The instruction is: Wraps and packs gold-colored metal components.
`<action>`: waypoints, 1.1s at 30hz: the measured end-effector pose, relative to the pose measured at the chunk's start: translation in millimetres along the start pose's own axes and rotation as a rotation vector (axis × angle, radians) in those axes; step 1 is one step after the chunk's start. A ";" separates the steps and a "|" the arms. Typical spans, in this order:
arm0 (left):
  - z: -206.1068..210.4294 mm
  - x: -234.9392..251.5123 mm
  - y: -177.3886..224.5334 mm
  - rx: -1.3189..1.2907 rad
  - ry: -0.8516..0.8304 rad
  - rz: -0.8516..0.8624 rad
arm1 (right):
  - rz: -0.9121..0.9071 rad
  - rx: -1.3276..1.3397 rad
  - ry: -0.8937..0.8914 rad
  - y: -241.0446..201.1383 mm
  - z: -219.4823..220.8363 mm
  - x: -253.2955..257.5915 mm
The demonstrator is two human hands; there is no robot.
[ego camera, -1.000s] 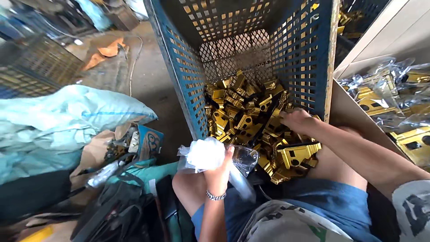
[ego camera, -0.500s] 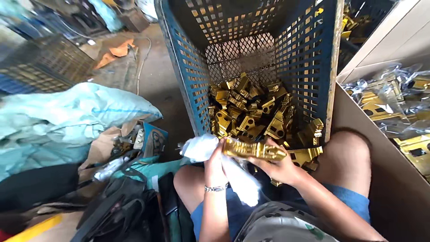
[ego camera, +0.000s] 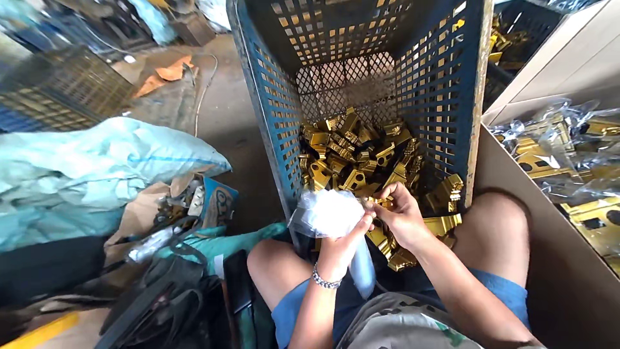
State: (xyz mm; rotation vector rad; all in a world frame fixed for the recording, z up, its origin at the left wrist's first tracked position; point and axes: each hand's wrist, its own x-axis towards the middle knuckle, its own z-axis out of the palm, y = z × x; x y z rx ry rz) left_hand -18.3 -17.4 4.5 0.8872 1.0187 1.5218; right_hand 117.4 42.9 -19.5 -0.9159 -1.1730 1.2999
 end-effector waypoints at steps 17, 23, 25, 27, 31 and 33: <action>-26.0 -7.0 -9.3 0.228 -0.072 -0.049 | 0.311 -0.276 -0.573 -14.2 -26.8 -8.1; -39.3 5.2 -20.8 0.780 -0.166 0.385 | 0.401 -0.038 -0.633 -2.4 -29.1 -11.4; -44.4 9.9 -21.4 1.095 0.011 0.511 | 0.430 -0.017 -0.544 -4.9 -25.8 -9.2; -50.6 16.8 -27.0 1.121 0.251 0.482 | 0.424 0.014 -0.403 0.3 -20.3 -6.7; -32.8 -2.1 -15.9 0.357 -0.015 -0.048 | -0.071 -0.350 -0.506 14.4 -1.8 -14.2; -34.5 -6.4 -22.1 0.243 -0.040 -0.138 | -0.237 -0.556 -0.704 7.2 -2.4 -6.7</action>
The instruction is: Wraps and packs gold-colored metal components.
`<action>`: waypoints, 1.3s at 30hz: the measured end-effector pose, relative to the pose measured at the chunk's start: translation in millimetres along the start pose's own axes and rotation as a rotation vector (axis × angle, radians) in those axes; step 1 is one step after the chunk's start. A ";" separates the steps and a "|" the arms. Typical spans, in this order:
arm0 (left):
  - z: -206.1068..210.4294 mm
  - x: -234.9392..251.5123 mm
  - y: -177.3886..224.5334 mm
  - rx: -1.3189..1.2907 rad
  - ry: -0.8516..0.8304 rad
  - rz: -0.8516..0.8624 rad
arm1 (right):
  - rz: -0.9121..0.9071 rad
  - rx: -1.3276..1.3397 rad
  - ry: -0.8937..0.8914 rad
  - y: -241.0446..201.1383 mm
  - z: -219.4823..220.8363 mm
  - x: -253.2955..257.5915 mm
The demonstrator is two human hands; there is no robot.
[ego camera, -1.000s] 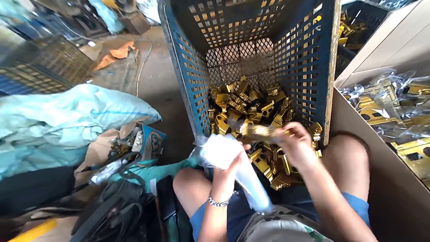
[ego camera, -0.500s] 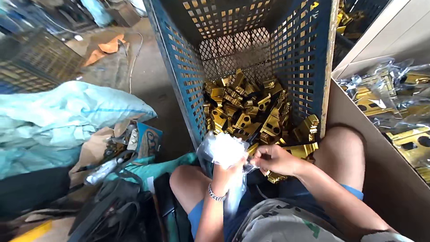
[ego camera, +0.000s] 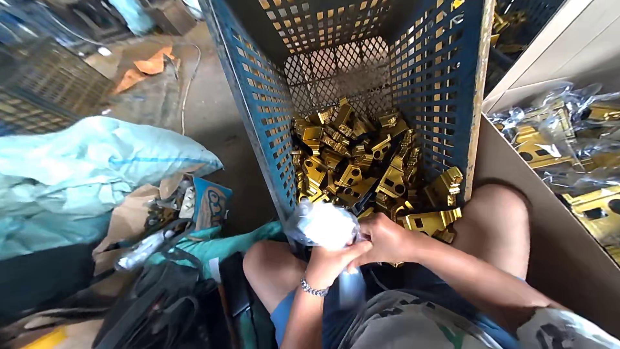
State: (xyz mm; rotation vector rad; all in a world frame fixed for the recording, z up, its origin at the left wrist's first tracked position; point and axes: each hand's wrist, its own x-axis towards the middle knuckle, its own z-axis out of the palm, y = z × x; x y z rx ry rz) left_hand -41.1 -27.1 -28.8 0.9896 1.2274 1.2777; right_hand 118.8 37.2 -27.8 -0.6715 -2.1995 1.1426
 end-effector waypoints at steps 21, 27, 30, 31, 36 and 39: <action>-6.9 19.0 -3.7 0.352 0.602 0.475 | 0.846 -0.258 0.193 72.0 -82.7 1.2; -5.2 11.6 -5.4 0.545 0.605 0.566 | 1.151 -0.566 -0.246 78.6 -58.1 13.3; -9.4 11.1 -11.6 0.387 0.567 0.488 | 1.166 -0.441 -0.202 80.5 -60.9 17.8; -11.7 13.4 -11.3 0.381 0.580 0.514 | 1.104 -0.328 -0.054 77.1 -65.1 16.2; -13.6 19.0 -6.8 0.389 0.591 0.567 | 0.560 0.460 0.751 40.0 -83.7 8.5; -7.7 24.8 -7.9 0.433 0.606 0.593 | 0.267 0.569 0.779 7.7 -92.8 2.4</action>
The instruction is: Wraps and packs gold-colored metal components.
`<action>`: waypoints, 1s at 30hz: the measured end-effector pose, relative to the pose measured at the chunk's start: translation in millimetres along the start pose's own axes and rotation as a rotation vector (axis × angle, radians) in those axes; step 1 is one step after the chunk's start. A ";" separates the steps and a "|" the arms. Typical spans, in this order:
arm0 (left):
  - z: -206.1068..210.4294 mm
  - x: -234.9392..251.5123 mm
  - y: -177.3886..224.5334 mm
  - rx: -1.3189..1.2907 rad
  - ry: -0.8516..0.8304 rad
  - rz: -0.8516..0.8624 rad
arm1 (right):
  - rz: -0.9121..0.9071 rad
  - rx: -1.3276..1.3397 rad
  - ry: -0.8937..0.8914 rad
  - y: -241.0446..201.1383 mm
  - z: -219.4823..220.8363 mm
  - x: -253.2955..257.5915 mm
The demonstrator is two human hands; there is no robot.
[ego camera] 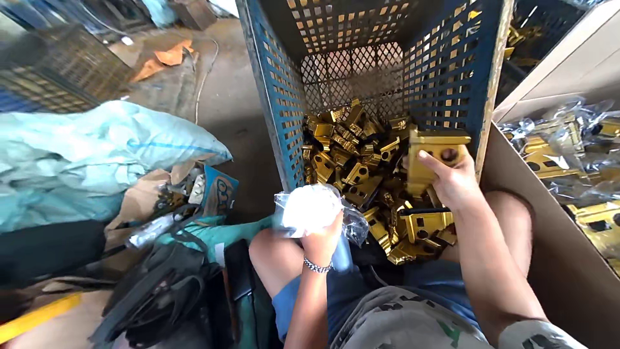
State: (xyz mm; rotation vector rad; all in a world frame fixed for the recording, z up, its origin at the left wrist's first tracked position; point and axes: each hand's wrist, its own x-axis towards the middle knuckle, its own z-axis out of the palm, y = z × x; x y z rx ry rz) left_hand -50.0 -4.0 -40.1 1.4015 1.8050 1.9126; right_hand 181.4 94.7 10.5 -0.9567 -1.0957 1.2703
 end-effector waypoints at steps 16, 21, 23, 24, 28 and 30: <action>1.4 -2.5 18.3 -0.112 -0.183 -0.099 | 0.065 -0.932 -0.567 43.6 80.8 -44.2; 2.2 -1.6 -2.2 0.105 0.054 0.048 | 0.302 -0.436 -0.586 33.3 67.4 -38.5; 3.7 -3.2 6.4 0.139 0.107 0.055 | 0.247 -0.355 -0.489 33.9 62.9 -40.0; 6.2 -8.4 15.9 0.181 0.080 0.110 | 0.182 -0.343 -0.429 38.1 63.0 -40.3; 16.3 -35.2 36.8 0.201 -0.194 0.249 | -0.014 -0.268 -0.268 50.9 64.3 -39.7; 14.9 -26.5 35.3 0.121 -0.170 0.171 | 0.011 -0.357 -0.224 43.8 57.4 -35.7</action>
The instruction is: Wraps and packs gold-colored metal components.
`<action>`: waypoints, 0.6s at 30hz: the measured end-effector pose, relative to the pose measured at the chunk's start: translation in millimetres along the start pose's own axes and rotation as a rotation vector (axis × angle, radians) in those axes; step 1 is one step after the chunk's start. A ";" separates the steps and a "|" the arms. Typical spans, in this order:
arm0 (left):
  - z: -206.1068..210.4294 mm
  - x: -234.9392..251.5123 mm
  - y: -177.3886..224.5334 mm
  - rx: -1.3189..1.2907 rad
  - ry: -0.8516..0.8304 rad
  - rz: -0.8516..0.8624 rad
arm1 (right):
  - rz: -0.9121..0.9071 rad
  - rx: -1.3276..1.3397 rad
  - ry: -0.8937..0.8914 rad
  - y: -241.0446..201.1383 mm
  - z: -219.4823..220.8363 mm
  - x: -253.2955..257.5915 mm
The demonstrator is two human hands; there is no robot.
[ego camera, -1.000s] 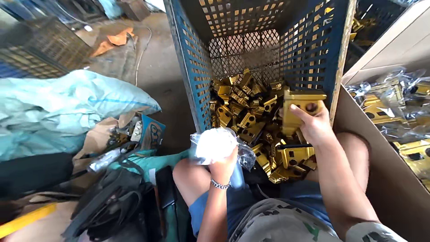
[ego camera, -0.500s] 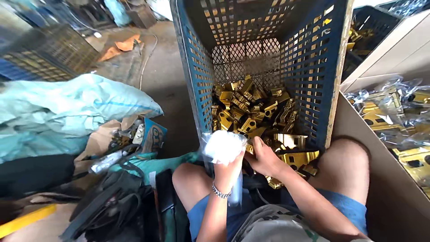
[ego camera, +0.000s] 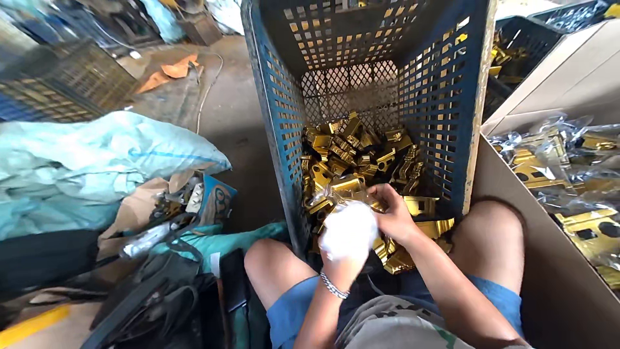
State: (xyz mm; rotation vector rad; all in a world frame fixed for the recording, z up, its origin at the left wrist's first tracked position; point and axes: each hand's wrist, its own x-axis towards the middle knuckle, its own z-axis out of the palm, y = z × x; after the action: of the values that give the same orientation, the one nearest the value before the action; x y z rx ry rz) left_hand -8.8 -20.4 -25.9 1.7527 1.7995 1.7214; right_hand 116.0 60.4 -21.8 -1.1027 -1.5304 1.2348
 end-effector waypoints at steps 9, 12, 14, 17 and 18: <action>-4.0 19.2 -24.1 -0.230 -0.110 -0.342 | -0.206 0.832 -0.061 -4.5 -63.7 7.9; 9.6 22.7 -14.7 -0.337 -0.273 -0.284 | 0.074 0.178 -0.323 -21.2 -22.9 4.7; -3.3 35.7 -5.6 -0.654 -0.420 -0.552 | 0.146 0.085 -0.368 -25.9 -21.5 3.8; -17.6 42.9 -25.7 -0.305 -0.350 -0.468 | 0.277 0.101 -0.455 -20.7 -27.3 -0.2; -16.7 40.9 -43.0 -0.081 -0.218 -0.325 | 0.311 0.144 -0.434 -15.8 -26.2 -3.1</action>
State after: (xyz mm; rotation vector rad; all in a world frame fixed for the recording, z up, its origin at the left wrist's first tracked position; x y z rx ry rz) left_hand -61.1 12.2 -26.8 1.4549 1.7744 1.3985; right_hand 140.2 61.5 -2.8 -1.0488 -1.5875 1.8640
